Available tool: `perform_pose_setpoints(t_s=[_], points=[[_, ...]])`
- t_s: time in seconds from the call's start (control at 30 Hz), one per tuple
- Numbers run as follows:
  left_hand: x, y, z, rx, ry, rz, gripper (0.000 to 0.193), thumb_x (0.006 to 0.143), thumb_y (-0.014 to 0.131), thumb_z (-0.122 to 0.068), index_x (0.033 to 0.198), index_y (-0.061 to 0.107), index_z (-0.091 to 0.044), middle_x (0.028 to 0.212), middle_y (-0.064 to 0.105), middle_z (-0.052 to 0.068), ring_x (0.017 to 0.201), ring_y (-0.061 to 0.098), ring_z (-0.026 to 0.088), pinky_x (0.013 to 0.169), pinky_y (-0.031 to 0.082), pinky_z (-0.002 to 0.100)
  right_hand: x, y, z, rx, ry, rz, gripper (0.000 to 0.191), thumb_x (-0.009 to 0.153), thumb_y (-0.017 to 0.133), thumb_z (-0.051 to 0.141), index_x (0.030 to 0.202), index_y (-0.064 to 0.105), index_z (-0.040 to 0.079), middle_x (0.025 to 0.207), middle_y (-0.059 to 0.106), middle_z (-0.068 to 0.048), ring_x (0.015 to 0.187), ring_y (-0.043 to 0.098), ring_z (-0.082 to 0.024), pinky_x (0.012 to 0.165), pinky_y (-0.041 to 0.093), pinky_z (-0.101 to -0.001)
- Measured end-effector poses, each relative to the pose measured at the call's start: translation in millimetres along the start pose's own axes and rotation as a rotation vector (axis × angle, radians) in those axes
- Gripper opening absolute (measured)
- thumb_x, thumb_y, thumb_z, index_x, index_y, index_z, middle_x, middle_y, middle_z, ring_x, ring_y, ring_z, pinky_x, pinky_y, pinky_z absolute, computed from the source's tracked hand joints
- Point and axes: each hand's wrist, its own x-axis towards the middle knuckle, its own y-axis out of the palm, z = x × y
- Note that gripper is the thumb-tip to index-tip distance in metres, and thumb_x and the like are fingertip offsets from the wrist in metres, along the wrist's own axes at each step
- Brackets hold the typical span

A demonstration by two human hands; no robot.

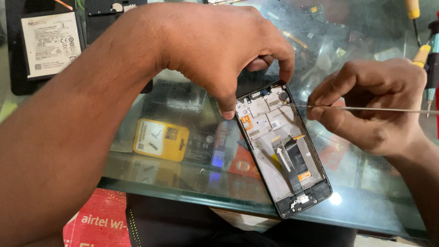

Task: The person removes a ribbon cable from a motherboard, then uses tweezers to detach and remove small components from the phone's internal frame. They finish by brushing the interior with a red brush.

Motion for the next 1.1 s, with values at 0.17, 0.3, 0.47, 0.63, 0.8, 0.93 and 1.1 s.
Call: perform_pose_setpoints(t_s=[0.17, 0.3, 0.47, 0.63, 0.8, 0.93, 1.1], points=[[0.7, 6.1, 3.6, 0.011, 0.033, -0.033, 0.082, 0.04, 0.097, -0.018, 0.117, 0.069, -0.022, 0.082, 0.065, 0.003, 0.077, 0.068, 0.021, 0.063, 0.05, 0.043, 0.3, 5.4, -4.2, -0.076, -0.035, -0.001, 0.01, 0.083, 0.076, -0.005, 0.085, 0.067, -0.004, 0.091, 0.073, -0.015, 0.084, 0.074, -0.017, 0.072, 0.061, -0.0262], [-0.9, 5.6, 1.1, -0.014, 0.044, -0.045, 0.083, 0.038, 0.097, -0.018, 0.116, 0.069, -0.021, 0.082, 0.065, 0.002, 0.078, 0.068, 0.02, 0.062, 0.051, 0.042, 1.8, 6.3, 0.0, -0.026, 0.047, -0.05, 0.007, 0.087, 0.071, -0.006, 0.089, 0.064, -0.004, 0.094, 0.074, -0.015, 0.084, 0.076, -0.016, 0.077, 0.065, -0.0266], [-2.6, 4.2, -0.2, 0.016, -0.03, -0.008, 0.082, 0.042, 0.098, -0.016, 0.118, 0.07, -0.023, 0.082, 0.064, 0.004, 0.077, 0.069, 0.022, 0.062, 0.05, 0.044, 2.9, 12.7, 9.0, -0.028, 0.096, -0.082, 0.012, 0.087, 0.071, -0.007, 0.097, 0.065, -0.006, 0.099, 0.074, -0.016, 0.091, 0.076, -0.018, 0.081, 0.064, -0.0276], [-4.3, 6.3, 3.7, -0.053, 0.028, -0.05, 0.081, 0.038, 0.097, -0.016, 0.115, 0.07, -0.02, 0.083, 0.065, 0.003, 0.079, 0.068, 0.021, 0.062, 0.051, 0.042, 5.7, 19.1, 12.1, -0.027, 0.065, -0.074, 0.011, 0.088, 0.07, -0.006, 0.096, 0.064, -0.006, 0.1, 0.074, -0.016, 0.093, 0.076, -0.018, 0.082, 0.065, -0.028], [-4.8, 10.5, 10.8, -0.053, 0.108, -0.074, 0.083, 0.038, 0.098, -0.018, 0.116, 0.071, -0.018, 0.086, 0.067, 0.004, 0.082, 0.068, 0.022, 0.065, 0.051, 0.042, 4.4, 21.1, 12.4, -0.024, 0.015, -0.027, 0.007, 0.09, 0.07, -0.008, 0.094, 0.065, -0.005, 0.101, 0.074, -0.016, 0.094, 0.076, -0.018, 0.086, 0.065, -0.0293], [-5.6, 13.5, 13.0, -0.056, 0.154, -0.104, 0.084, 0.036, 0.099, -0.02, 0.115, 0.071, -0.017, 0.088, 0.068, 0.003, 0.083, 0.068, 0.022, 0.065, 0.051, 0.042, 1.4, 21.6, 9.9, -0.004, 0.003, -0.03, 0.008, 0.09, 0.07, -0.008, 0.094, 0.064, -0.005, 0.1, 0.074, -0.016, 0.091, 0.076, -0.017, 0.083, 0.064, -0.0282], [-7.2, 12.8, 9.4, -0.031, 0.057, -0.07, 0.086, 0.036, 0.099, -0.019, 0.117, 0.07, -0.02, 0.087, 0.066, 0.004, 0.08, 0.068, 0.022, 0.064, 0.051, 0.042, -0.2, 18.4, 7.2, -0.06, -0.044, 0.008, 0.007, 0.086, 0.07, -0.007, 0.092, 0.067, -0.004, 0.096, 0.075, -0.017, 0.082, 0.075, -0.016, 0.073, 0.062, -0.0271]])
